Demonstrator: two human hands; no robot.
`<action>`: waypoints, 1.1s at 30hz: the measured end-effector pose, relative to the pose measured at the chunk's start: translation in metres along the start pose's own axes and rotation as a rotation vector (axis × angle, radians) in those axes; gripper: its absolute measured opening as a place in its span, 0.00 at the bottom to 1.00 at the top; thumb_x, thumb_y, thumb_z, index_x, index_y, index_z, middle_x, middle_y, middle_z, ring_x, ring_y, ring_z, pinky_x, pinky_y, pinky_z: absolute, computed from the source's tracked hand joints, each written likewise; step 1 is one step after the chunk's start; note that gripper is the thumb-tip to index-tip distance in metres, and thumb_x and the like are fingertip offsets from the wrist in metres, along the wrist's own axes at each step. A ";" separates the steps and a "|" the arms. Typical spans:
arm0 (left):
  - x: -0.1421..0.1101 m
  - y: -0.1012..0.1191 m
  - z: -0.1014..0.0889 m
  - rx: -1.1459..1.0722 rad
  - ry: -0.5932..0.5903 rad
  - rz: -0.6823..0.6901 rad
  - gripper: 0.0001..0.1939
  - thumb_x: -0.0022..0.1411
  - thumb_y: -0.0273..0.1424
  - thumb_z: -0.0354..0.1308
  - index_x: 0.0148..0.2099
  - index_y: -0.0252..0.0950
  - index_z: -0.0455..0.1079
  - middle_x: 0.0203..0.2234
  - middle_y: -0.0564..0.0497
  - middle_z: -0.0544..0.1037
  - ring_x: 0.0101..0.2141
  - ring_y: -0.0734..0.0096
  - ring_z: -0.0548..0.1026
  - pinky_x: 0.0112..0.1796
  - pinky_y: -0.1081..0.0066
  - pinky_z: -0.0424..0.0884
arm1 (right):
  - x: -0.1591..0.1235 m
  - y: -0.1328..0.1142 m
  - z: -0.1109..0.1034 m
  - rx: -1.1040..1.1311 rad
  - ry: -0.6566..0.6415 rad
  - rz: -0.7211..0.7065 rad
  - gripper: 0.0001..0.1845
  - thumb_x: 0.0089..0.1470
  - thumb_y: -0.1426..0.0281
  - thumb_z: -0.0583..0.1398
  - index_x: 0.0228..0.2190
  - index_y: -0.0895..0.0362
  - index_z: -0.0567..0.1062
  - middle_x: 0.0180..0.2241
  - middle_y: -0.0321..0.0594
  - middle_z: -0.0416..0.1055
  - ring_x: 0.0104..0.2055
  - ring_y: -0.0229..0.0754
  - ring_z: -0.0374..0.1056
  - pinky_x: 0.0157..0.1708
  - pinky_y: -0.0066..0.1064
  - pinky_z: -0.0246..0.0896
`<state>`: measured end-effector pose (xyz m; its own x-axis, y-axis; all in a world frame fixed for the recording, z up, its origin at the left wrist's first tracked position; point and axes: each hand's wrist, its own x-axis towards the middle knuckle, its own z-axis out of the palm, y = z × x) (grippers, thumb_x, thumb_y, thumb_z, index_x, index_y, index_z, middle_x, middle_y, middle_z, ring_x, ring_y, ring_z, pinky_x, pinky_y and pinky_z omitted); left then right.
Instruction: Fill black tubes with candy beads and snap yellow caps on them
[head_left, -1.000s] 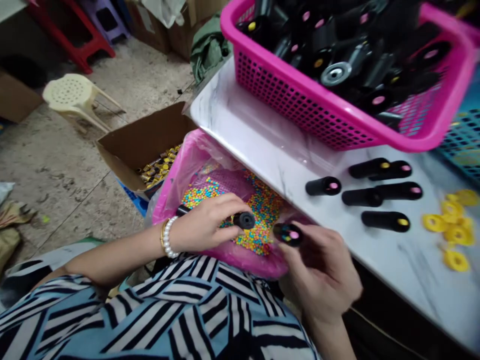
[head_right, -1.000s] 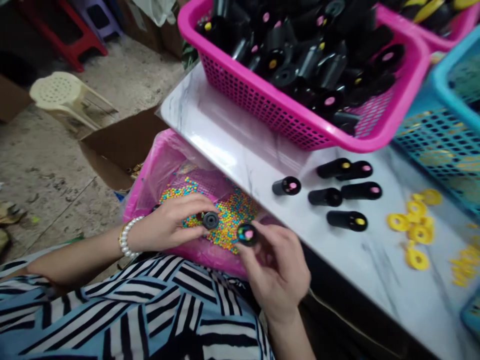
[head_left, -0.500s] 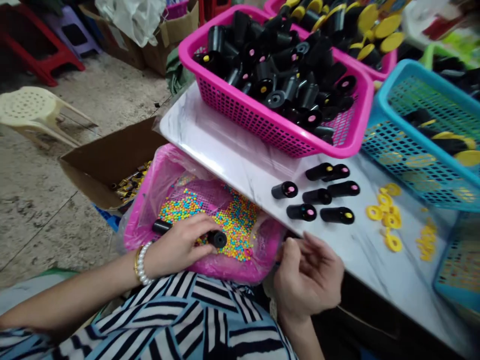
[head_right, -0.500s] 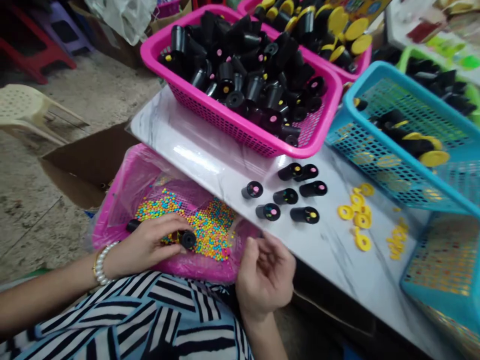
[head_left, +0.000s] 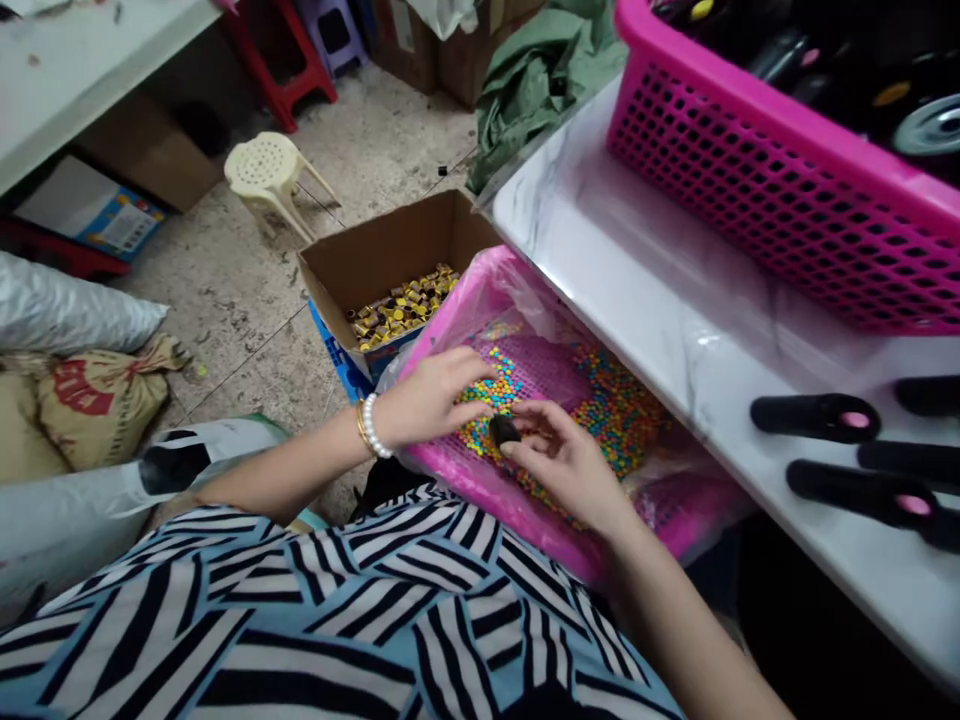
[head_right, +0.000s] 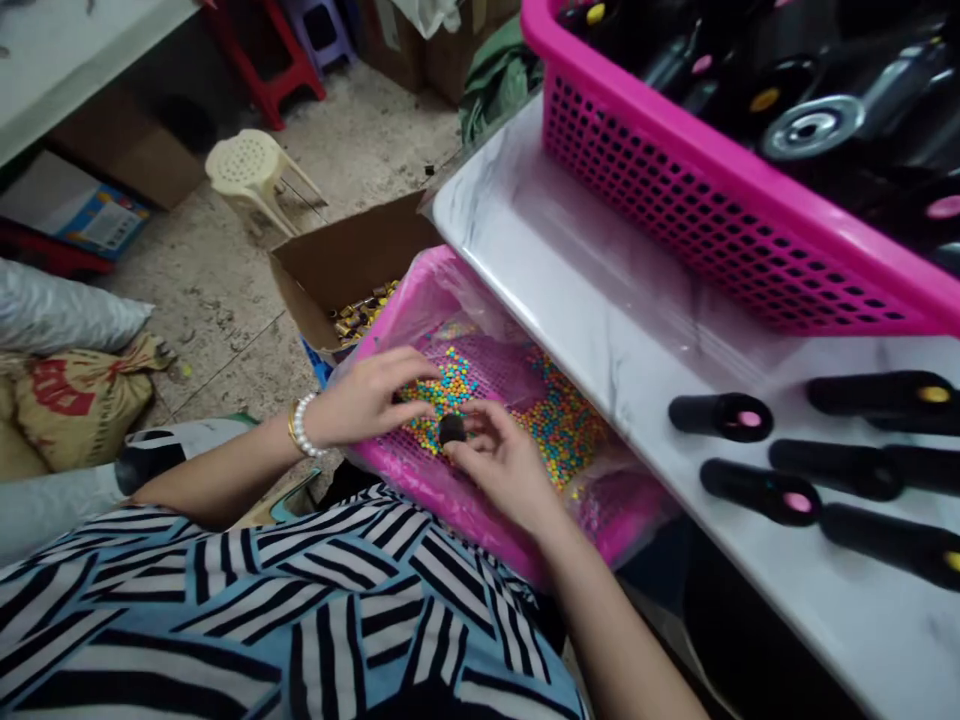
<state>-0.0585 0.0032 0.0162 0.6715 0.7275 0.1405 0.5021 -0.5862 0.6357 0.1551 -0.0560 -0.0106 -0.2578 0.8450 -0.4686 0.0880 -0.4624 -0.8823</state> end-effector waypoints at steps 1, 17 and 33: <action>-0.001 -0.004 -0.006 -0.001 0.014 -0.013 0.13 0.69 0.34 0.56 0.51 0.31 0.68 0.41 0.44 0.75 0.43 0.64 0.74 0.45 0.64 0.72 | 0.006 0.004 0.001 -0.037 -0.039 0.010 0.24 0.50 0.60 0.65 0.47 0.55 0.71 0.28 0.34 0.74 0.28 0.40 0.73 0.31 0.31 0.71; -0.008 0.019 -0.001 0.468 -0.555 -0.205 0.12 0.70 0.22 0.47 0.44 0.26 0.72 0.38 0.38 0.74 0.40 0.55 0.74 0.42 0.59 0.71 | -0.001 0.032 0.016 -1.056 0.083 -0.449 0.19 0.62 0.65 0.58 0.53 0.56 0.75 0.45 0.50 0.73 0.41 0.47 0.73 0.41 0.38 0.71; -0.015 0.024 0.004 -0.058 -0.285 -0.039 0.22 0.64 0.24 0.57 0.60 0.31 0.63 0.46 0.42 0.74 0.46 0.62 0.74 0.48 0.64 0.72 | -0.030 0.008 -0.012 0.368 -0.025 0.192 0.23 0.42 0.61 0.73 0.41 0.56 0.80 0.35 0.39 0.78 0.30 0.36 0.75 0.34 0.32 0.75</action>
<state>-0.0545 -0.0234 0.0258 0.7823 0.6150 -0.0985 0.5040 -0.5322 0.6802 0.1756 -0.0821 -0.0041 -0.2940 0.7293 -0.6178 -0.2119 -0.6800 -0.7019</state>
